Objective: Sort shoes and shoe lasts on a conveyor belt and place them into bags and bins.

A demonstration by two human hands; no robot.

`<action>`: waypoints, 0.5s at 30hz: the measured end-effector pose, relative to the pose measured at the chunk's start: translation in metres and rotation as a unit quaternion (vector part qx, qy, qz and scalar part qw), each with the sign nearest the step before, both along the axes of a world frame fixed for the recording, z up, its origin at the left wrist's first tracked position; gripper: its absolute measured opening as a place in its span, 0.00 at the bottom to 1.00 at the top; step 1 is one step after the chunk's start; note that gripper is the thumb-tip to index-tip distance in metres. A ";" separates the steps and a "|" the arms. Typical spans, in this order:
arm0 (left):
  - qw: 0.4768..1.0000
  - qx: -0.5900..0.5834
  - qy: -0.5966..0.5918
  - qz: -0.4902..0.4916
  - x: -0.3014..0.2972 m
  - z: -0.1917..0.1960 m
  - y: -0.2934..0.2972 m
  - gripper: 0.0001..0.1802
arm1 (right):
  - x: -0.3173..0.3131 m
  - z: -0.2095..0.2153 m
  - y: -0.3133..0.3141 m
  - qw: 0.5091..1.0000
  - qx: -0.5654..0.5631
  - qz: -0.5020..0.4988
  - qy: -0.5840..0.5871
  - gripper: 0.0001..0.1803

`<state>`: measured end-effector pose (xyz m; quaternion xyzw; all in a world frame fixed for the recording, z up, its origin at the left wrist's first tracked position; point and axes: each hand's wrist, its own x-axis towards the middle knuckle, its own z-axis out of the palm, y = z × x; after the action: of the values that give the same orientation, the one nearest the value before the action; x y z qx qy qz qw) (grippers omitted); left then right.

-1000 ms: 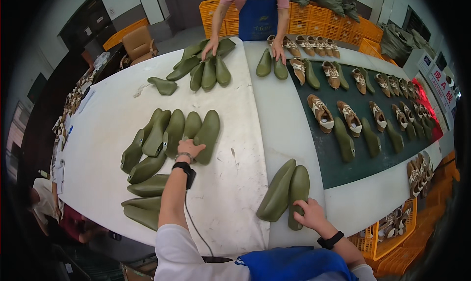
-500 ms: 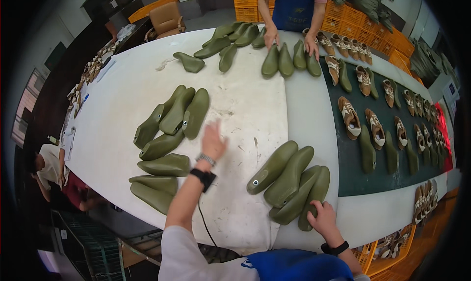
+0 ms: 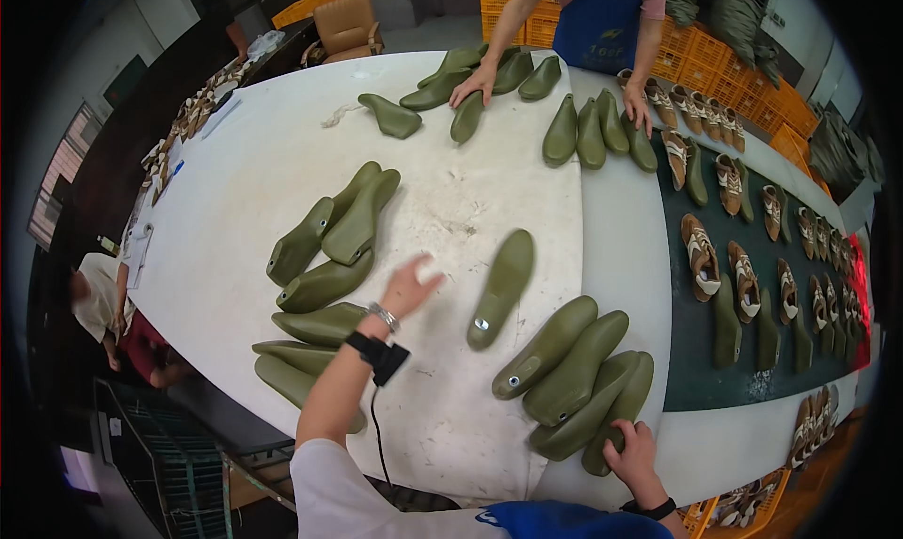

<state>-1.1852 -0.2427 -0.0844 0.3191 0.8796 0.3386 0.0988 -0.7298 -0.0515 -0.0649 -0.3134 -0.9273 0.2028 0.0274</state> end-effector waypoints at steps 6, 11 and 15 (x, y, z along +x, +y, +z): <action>0.903 -0.340 0.194 0.178 -0.111 0.010 -0.053 0.52 | -0.004 0.002 0.002 1.000 0.005 0.010 -0.007 0.17; 0.909 -0.349 0.108 0.203 -0.124 0.006 -0.031 0.53 | -0.005 -0.002 0.000 1.000 -0.001 -0.011 -0.016 0.17; 0.967 -0.230 0.001 0.107 -0.110 0.022 -0.007 0.43 | -0.009 -0.003 0.000 1.000 -0.012 -0.020 -0.016 0.17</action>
<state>-1.2954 -0.2496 -0.0623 0.1926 0.9629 0.1358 0.1316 -0.7392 -0.0513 -0.0675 -0.3350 -0.9188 0.2083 0.0126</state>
